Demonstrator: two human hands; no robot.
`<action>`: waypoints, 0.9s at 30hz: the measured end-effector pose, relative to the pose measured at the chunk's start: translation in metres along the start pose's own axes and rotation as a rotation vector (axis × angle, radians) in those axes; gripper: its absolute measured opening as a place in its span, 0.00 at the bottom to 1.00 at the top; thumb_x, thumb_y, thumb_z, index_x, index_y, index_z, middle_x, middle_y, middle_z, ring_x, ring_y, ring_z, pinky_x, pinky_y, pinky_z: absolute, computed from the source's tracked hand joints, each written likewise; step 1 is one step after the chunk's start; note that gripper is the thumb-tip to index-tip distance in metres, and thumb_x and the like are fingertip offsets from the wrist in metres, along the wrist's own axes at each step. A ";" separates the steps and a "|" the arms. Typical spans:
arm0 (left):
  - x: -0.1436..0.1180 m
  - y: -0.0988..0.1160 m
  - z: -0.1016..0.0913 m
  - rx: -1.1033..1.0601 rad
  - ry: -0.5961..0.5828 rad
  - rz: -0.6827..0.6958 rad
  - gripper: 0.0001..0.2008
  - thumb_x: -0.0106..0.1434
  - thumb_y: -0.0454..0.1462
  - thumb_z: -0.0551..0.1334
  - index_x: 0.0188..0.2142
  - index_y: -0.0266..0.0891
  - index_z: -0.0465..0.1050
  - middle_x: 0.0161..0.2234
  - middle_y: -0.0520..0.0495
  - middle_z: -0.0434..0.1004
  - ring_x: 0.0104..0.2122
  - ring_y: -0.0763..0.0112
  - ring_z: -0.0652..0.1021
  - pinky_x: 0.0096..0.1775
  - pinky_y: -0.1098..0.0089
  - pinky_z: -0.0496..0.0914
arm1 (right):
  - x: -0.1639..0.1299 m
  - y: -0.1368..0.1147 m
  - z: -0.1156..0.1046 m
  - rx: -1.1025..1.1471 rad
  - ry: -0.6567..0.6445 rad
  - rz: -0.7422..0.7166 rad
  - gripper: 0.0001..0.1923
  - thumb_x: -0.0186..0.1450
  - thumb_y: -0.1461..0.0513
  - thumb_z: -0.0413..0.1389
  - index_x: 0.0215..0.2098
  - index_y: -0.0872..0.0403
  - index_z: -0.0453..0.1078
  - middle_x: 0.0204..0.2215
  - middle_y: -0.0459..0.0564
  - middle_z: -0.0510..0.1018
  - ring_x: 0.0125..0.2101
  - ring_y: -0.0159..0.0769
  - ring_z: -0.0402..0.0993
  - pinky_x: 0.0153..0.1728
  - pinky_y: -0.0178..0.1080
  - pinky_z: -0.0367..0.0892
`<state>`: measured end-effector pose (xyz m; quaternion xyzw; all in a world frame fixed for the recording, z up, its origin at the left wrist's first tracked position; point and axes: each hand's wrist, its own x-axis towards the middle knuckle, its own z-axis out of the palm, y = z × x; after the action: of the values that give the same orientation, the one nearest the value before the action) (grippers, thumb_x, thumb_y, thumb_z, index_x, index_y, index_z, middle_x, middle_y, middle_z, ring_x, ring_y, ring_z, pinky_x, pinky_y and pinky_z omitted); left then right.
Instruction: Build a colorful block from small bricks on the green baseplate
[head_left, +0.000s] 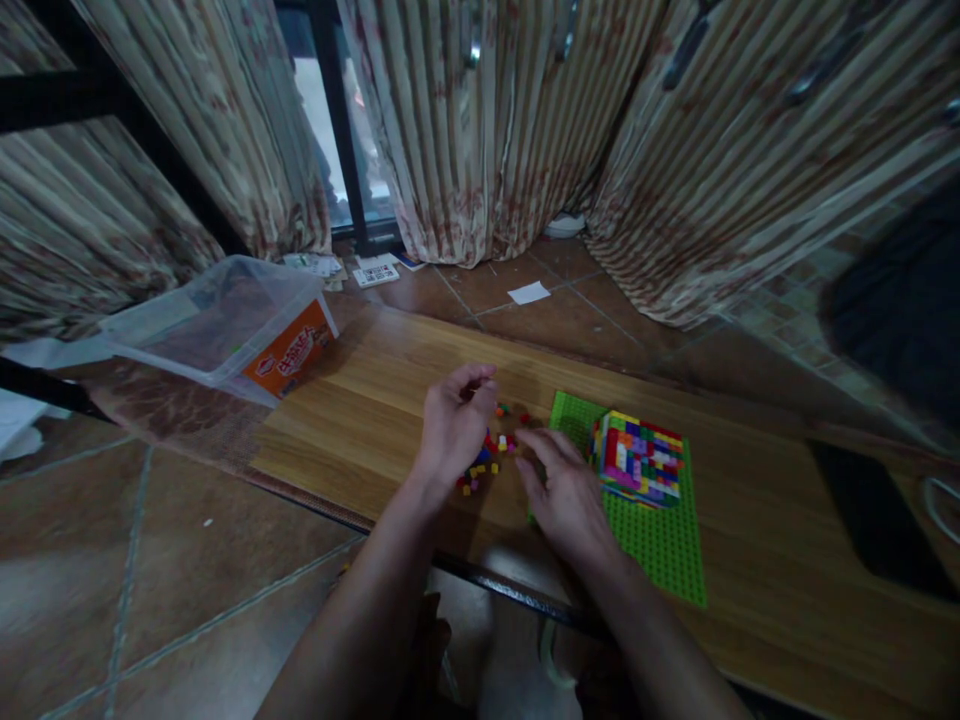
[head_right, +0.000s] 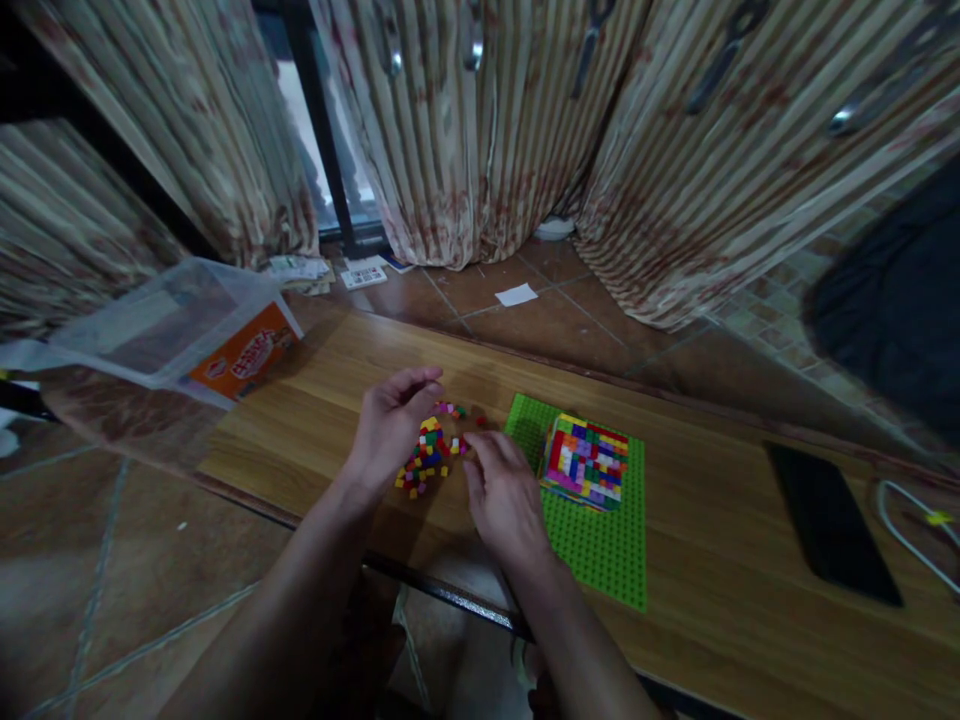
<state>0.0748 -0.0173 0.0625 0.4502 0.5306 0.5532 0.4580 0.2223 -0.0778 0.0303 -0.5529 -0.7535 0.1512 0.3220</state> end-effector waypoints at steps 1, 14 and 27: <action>0.000 -0.001 -0.001 -0.001 -0.003 0.000 0.12 0.56 0.37 0.64 0.40 0.36 0.78 0.33 0.49 0.79 0.31 0.73 0.75 0.36 0.73 0.68 | 0.002 0.001 0.002 -0.017 -0.016 0.014 0.15 0.67 0.65 0.51 0.51 0.52 0.70 0.46 0.54 0.75 0.47 0.43 0.72 0.49 0.46 0.69; -0.003 0.000 0.000 0.020 -0.062 -0.011 0.13 0.57 0.36 0.62 0.41 0.34 0.77 0.33 0.48 0.79 0.29 0.74 0.76 0.35 0.73 0.69 | 0.007 -0.004 0.012 0.002 0.030 0.005 0.12 0.66 0.66 0.50 0.43 0.51 0.74 0.38 0.51 0.80 0.41 0.41 0.74 0.44 0.44 0.69; -0.020 -0.006 0.028 0.171 -0.291 0.030 0.11 0.60 0.36 0.60 0.40 0.37 0.78 0.33 0.48 0.80 0.33 0.70 0.77 0.38 0.70 0.70 | -0.017 0.043 -0.085 0.229 0.433 0.302 0.09 0.60 0.55 0.62 0.33 0.51 0.78 0.33 0.48 0.80 0.34 0.38 0.76 0.36 0.41 0.72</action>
<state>0.1063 -0.0324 0.0567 0.5710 0.4969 0.4416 0.4816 0.3121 -0.0897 0.0635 -0.6381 -0.5544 0.1599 0.5098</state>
